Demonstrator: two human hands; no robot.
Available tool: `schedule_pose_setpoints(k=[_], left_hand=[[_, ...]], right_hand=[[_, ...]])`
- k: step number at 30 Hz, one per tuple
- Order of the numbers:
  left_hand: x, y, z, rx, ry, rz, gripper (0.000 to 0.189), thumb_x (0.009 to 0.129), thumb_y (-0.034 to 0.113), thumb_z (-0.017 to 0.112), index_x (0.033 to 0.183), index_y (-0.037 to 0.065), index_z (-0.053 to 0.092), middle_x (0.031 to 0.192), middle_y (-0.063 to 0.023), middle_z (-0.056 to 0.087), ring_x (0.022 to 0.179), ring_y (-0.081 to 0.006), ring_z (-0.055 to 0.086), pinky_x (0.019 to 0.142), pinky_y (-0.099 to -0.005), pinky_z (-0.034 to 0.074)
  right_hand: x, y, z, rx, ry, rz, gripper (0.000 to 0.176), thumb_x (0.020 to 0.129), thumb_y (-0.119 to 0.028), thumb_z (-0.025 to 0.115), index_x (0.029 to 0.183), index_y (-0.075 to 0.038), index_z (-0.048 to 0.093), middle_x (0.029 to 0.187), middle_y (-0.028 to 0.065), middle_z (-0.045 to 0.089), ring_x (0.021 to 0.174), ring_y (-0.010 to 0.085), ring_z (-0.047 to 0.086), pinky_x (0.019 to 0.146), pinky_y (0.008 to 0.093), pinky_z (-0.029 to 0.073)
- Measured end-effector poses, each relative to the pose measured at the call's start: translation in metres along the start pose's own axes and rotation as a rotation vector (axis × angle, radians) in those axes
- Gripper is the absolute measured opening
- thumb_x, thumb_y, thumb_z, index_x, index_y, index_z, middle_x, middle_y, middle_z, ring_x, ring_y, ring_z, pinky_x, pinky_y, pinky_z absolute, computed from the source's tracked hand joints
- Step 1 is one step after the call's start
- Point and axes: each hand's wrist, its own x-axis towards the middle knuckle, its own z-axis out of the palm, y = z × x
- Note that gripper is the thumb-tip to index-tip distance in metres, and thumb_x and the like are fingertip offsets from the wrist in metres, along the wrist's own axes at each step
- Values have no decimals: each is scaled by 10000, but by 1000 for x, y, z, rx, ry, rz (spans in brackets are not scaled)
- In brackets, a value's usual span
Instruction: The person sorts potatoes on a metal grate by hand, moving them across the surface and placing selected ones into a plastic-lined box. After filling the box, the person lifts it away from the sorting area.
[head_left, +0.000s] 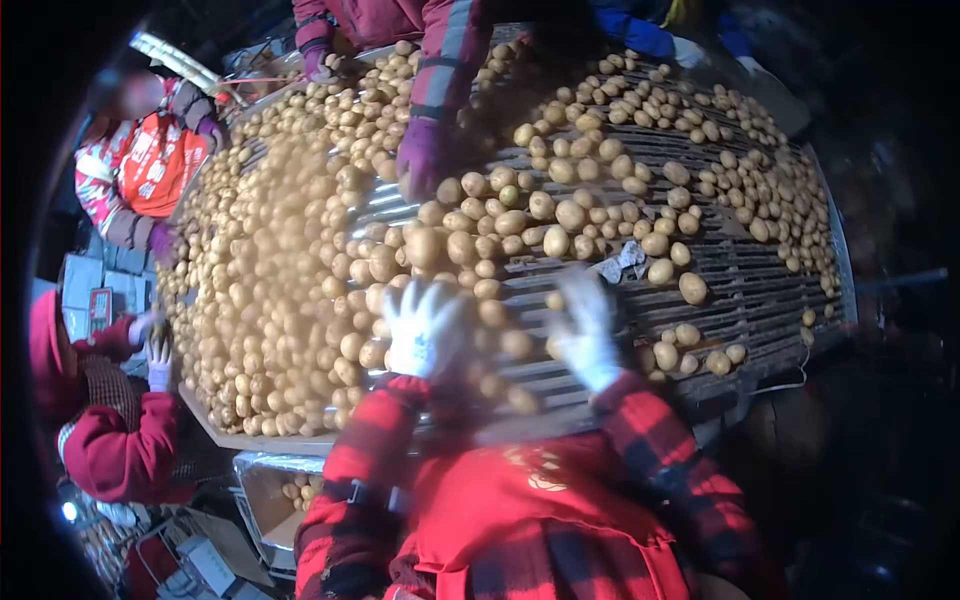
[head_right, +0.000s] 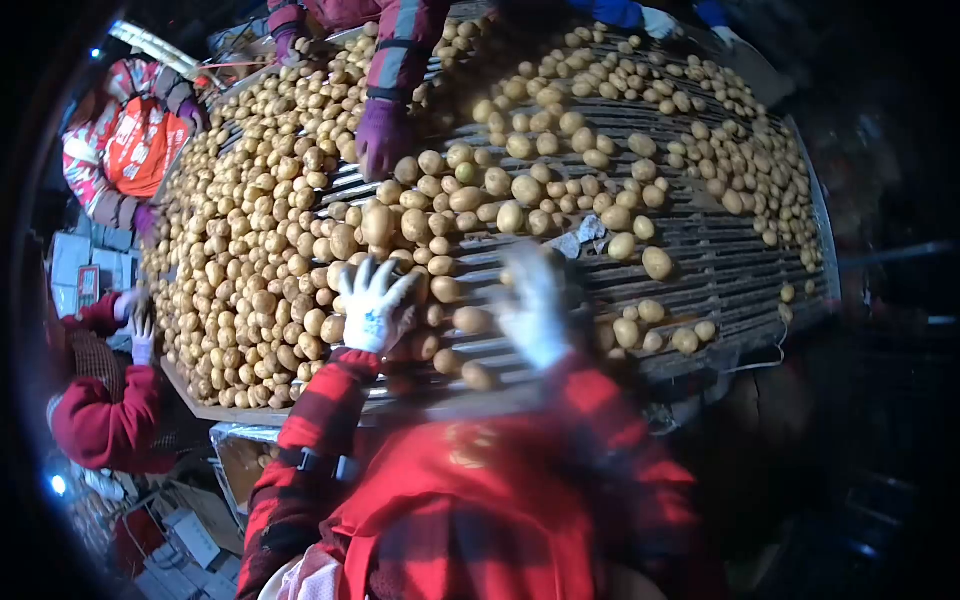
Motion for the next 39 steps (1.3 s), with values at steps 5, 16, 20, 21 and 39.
schedule_pose_setpoints(k=[5, 16, 20, 21, 39], left_hand=[[-2, 65, -72, -167, -361, -24, 622, 625, 216, 774, 1228, 180, 629, 1327, -136, 531, 1248, -371, 492, 1055, -625, 320], [-16, 65, 57, -214, -21, 317, 613, 774, 301, 733, 1359, 250, 557, 1452, -73, 479, 1367, -384, 412, 1096, -701, 268], [-9, 62, 39, -221, 17, 212, 636, 753, 307, 750, 1357, 248, 557, 1430, -144, 479, 1328, -403, 433, 1070, -703, 291], [-9, 63, 33, -205, 6, 214, 630, 747, 316, 754, 1344, 244, 567, 1426, -159, 478, 1325, -408, 433, 1062, -703, 299], [64, 17, 42, 185, -44, -101, 781, 691, 385, 837, 1415, 344, 549, 1569, -142, 353, 1453, -468, 257, 1145, -724, 168]], right_hand=[[-102, 128, -150, -922, -131, 924, 667, 938, -564, 533, 1488, -197, 449, 1553, 218, 374, 1397, 412, 396, 1137, 583, 283], [-90, -17, -27, -216, -194, 415, 688, 945, -381, 653, 1504, -53, 421, 1502, 226, 424, 1404, 428, 372, 1165, 547, 274], [-42, 57, -87, -222, 126, 364, 578, 952, -249, 679, 1464, -68, 481, 1536, 228, 386, 1414, 394, 395, 1165, 463, 337], [-35, 84, -108, -269, 221, 376, 594, 956, -267, 676, 1475, -71, 465, 1544, 233, 374, 1425, 399, 380, 1175, 467, 323], [108, 86, 27, 184, -98, -68, 624, 873, -181, 765, 1419, -30, 504, 1490, 224, 430, 1411, 344, 408, 1146, 450, 372]])
